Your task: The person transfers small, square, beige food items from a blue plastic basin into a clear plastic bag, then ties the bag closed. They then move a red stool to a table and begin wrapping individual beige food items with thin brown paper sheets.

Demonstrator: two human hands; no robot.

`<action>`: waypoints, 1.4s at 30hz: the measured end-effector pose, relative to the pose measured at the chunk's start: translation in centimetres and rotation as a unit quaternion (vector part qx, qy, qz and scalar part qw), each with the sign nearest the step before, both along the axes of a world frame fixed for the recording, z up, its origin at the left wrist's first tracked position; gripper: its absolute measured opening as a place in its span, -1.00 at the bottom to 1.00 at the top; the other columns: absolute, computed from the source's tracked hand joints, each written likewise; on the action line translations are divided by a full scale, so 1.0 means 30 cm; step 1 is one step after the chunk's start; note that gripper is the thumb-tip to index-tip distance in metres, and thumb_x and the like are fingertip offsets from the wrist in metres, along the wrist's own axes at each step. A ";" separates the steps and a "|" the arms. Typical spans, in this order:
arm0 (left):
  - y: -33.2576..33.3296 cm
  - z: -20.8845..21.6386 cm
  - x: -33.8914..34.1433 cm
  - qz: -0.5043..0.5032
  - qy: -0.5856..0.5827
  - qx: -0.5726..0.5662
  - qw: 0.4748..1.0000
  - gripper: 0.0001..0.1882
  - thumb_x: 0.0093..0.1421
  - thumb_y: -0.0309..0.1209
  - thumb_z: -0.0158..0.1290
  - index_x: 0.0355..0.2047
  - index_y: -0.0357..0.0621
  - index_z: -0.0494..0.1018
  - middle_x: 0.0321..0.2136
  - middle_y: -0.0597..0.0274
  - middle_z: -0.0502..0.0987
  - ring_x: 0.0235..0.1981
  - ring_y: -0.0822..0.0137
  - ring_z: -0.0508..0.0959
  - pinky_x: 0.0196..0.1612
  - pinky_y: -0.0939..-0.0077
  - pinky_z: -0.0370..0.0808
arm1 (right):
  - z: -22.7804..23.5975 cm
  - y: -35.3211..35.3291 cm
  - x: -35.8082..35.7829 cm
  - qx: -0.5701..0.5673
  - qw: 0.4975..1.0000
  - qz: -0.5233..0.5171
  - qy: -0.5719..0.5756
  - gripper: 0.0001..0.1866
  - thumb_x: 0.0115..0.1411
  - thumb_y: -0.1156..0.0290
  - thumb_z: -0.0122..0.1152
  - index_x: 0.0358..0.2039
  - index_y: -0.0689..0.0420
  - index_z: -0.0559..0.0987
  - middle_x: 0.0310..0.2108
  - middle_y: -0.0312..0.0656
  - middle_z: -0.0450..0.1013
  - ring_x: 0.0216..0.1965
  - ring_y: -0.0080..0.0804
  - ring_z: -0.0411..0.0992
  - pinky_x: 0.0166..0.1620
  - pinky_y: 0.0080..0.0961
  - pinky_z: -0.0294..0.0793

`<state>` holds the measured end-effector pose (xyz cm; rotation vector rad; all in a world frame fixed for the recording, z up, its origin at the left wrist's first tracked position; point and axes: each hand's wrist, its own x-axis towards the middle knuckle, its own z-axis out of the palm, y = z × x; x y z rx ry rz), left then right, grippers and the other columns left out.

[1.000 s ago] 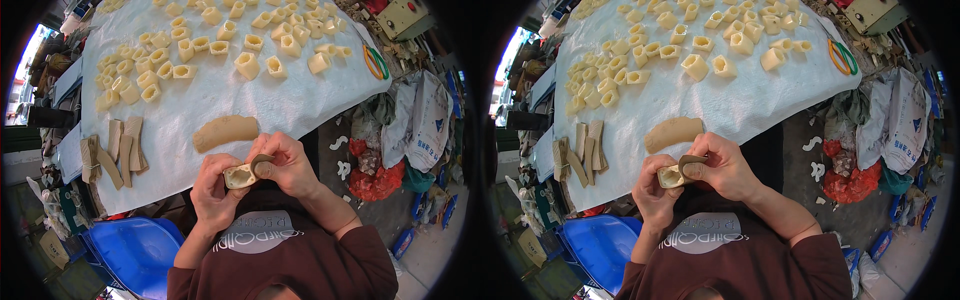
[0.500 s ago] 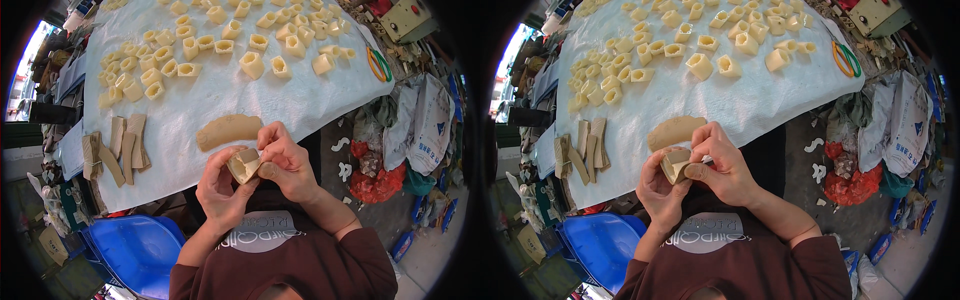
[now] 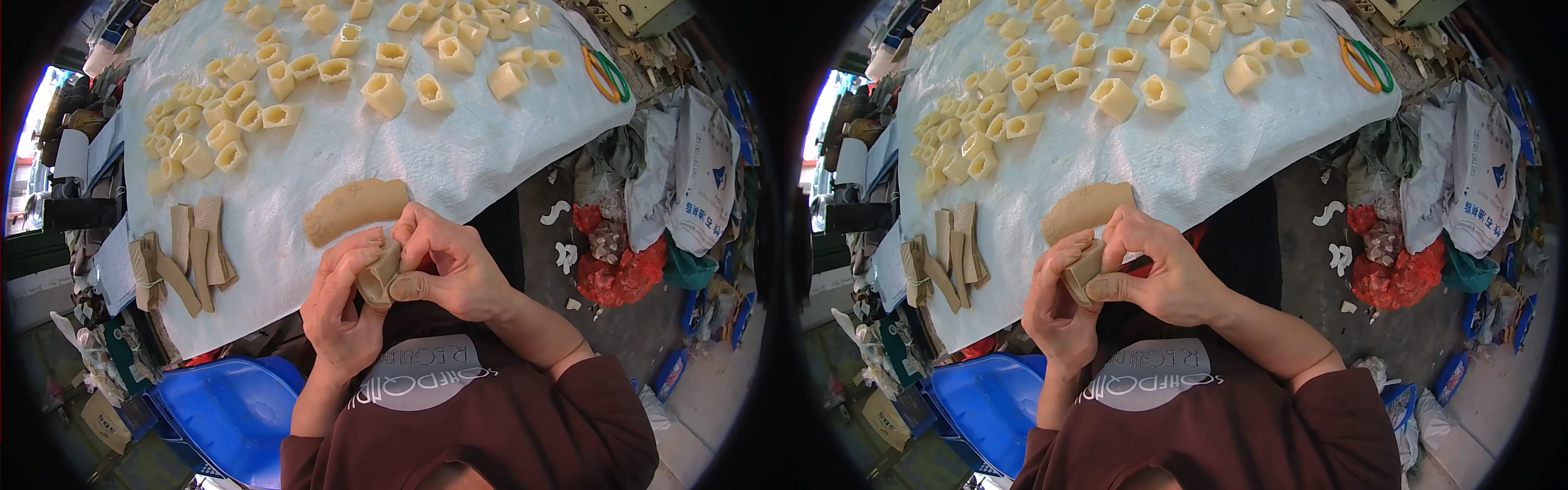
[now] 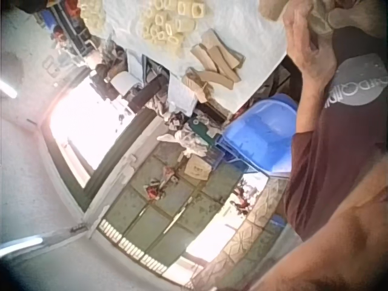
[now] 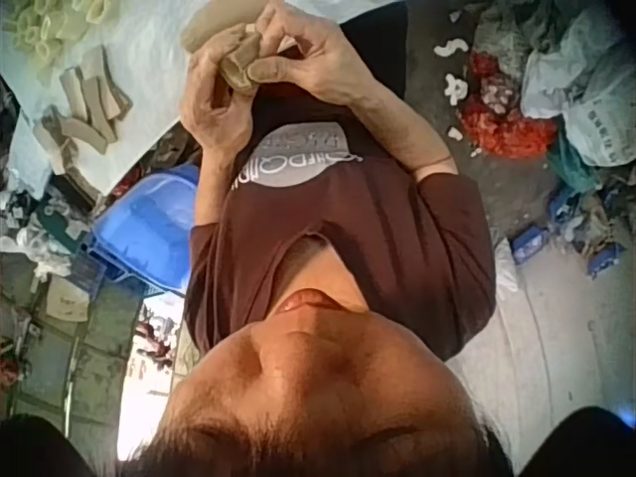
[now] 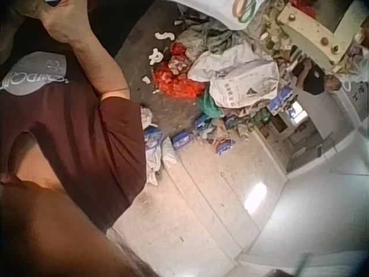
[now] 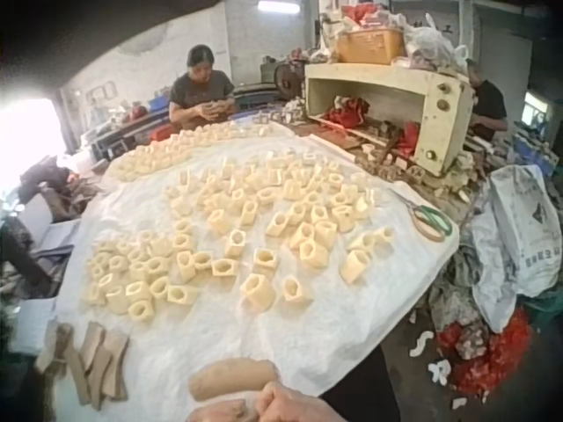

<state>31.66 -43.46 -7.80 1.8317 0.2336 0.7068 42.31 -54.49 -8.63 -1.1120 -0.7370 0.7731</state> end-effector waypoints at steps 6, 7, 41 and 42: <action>-0.005 -0.022 -0.004 -0.020 -0.026 -0.022 0.999 -0.63 -0.01 -0.55 0.18 -0.17 -0.30 0.35 -0.14 -0.05 0.42 -0.05 0.07 0.45 -0.03 0.32 0.43 | 0.000 0.006 0.014 -0.023 0.999 -0.017 -0.030 -0.68 -0.13 0.35 0.43 -0.56 0.11 0.38 -0.48 -0.33 0.28 -0.35 -0.50 0.29 -0.22 -0.56 0.27; -0.008 -0.026 -0.005 -0.028 -0.033 -0.036 0.998 -0.62 -0.01 -0.57 0.17 -0.16 -0.30 0.34 -0.12 -0.05 0.41 -0.03 0.06 0.44 -0.02 0.30 0.42 | -0.001 -0.001 0.018 -0.032 0.999 -0.017 -0.028 -0.67 -0.14 0.35 0.43 -0.56 0.11 0.38 -0.46 -0.33 0.28 -0.34 -0.51 0.29 -0.22 -0.57 0.27; -0.062 -0.066 0.007 0.006 -0.105 -0.045 0.993 -0.48 -0.05 -0.47 0.26 -0.20 -0.10 0.15 -0.06 -0.02 0.32 0.04 0.10 0.35 0.04 0.29 0.37 | -0.051 -0.007 -0.002 0.070 0.947 0.073 0.305 -0.65 0.14 0.46 0.13 -0.04 0.15 0.38 -0.09 -0.20 0.37 -0.04 -0.48 0.31 0.01 -0.48 0.31; -0.056 -0.077 0.009 0.007 -0.108 -0.046 0.993 -0.48 -0.05 -0.49 0.25 -0.20 -0.10 0.14 -0.05 -0.03 0.31 0.07 0.07 0.33 0.05 0.28 0.36 | -0.037 -0.008 -0.007 0.056 0.955 0.061 0.284 -0.67 0.18 0.46 0.07 -0.02 0.16 0.37 -0.10 -0.20 0.37 -0.04 -0.48 0.31 0.01 -0.47 0.31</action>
